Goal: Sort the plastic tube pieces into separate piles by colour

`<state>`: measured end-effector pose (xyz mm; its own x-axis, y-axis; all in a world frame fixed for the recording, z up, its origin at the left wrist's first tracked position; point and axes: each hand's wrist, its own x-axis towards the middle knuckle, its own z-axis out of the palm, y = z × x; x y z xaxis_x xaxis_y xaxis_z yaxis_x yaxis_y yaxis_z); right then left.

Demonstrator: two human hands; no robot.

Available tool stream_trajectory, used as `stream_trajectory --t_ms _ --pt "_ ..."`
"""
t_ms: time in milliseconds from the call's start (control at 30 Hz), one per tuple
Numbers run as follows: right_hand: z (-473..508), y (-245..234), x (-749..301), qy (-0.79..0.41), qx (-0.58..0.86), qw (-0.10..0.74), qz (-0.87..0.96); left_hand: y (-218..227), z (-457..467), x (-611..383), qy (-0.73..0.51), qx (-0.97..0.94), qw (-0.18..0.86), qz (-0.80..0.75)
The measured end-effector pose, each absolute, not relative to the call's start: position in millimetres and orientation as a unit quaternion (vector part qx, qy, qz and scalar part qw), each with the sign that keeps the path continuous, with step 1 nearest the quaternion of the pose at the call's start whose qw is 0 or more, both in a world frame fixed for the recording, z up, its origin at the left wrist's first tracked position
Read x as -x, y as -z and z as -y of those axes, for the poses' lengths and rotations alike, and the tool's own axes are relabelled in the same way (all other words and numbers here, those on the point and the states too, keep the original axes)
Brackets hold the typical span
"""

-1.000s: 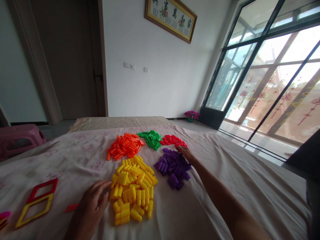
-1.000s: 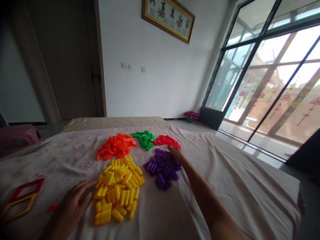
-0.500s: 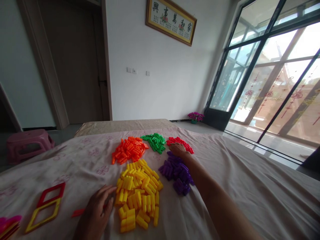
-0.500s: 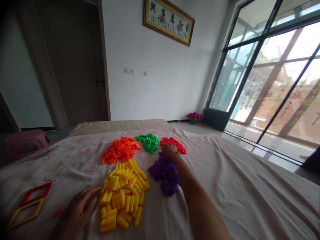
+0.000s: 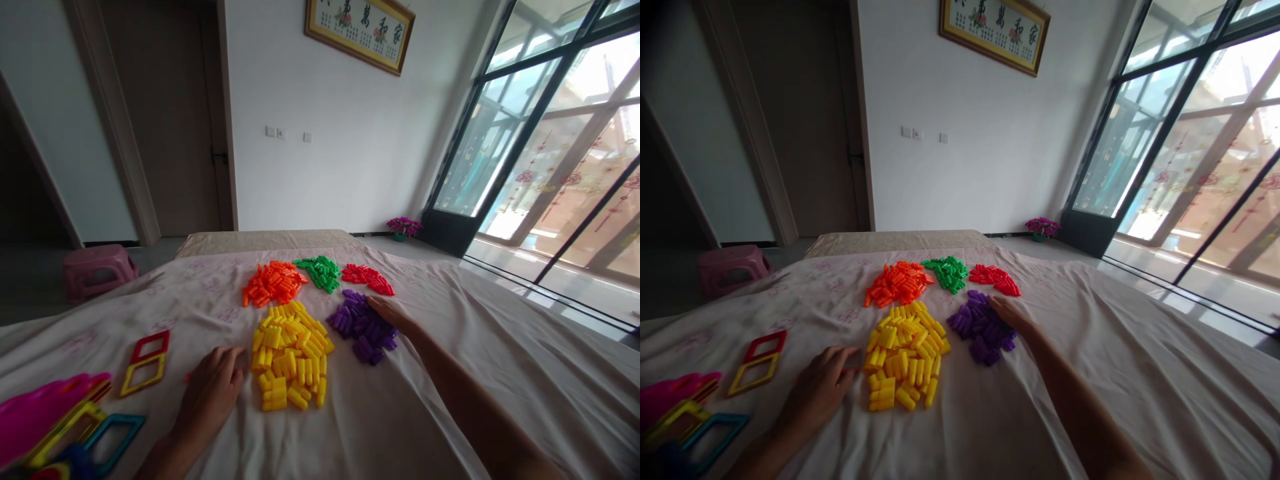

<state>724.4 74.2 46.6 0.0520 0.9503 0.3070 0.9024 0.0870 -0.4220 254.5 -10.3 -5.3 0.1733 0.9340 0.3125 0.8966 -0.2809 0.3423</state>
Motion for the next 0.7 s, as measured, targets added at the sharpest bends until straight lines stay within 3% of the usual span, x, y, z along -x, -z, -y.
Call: stream_trajectory --t_ms 233,433,567,700 --pt "-53.4 -57.2 -663.9 0.012 0.628 0.285 0.724 -24.1 23.7 -232.4 -0.134 -0.799 0.048 -0.585" --pt "7.2 -80.2 -530.4 0.003 0.464 0.33 0.822 -52.7 34.1 -225.6 -0.176 -0.777 0.105 -0.596" --pt "53.8 -77.9 -448.7 -0.107 0.373 0.262 0.884 -80.7 48.5 -188.4 -0.261 -0.713 0.069 -0.647" --pt "75.0 -59.0 -392.0 -0.146 0.351 0.18 0.907 -94.8 65.5 -116.3 -0.284 -0.639 -0.006 -0.714"
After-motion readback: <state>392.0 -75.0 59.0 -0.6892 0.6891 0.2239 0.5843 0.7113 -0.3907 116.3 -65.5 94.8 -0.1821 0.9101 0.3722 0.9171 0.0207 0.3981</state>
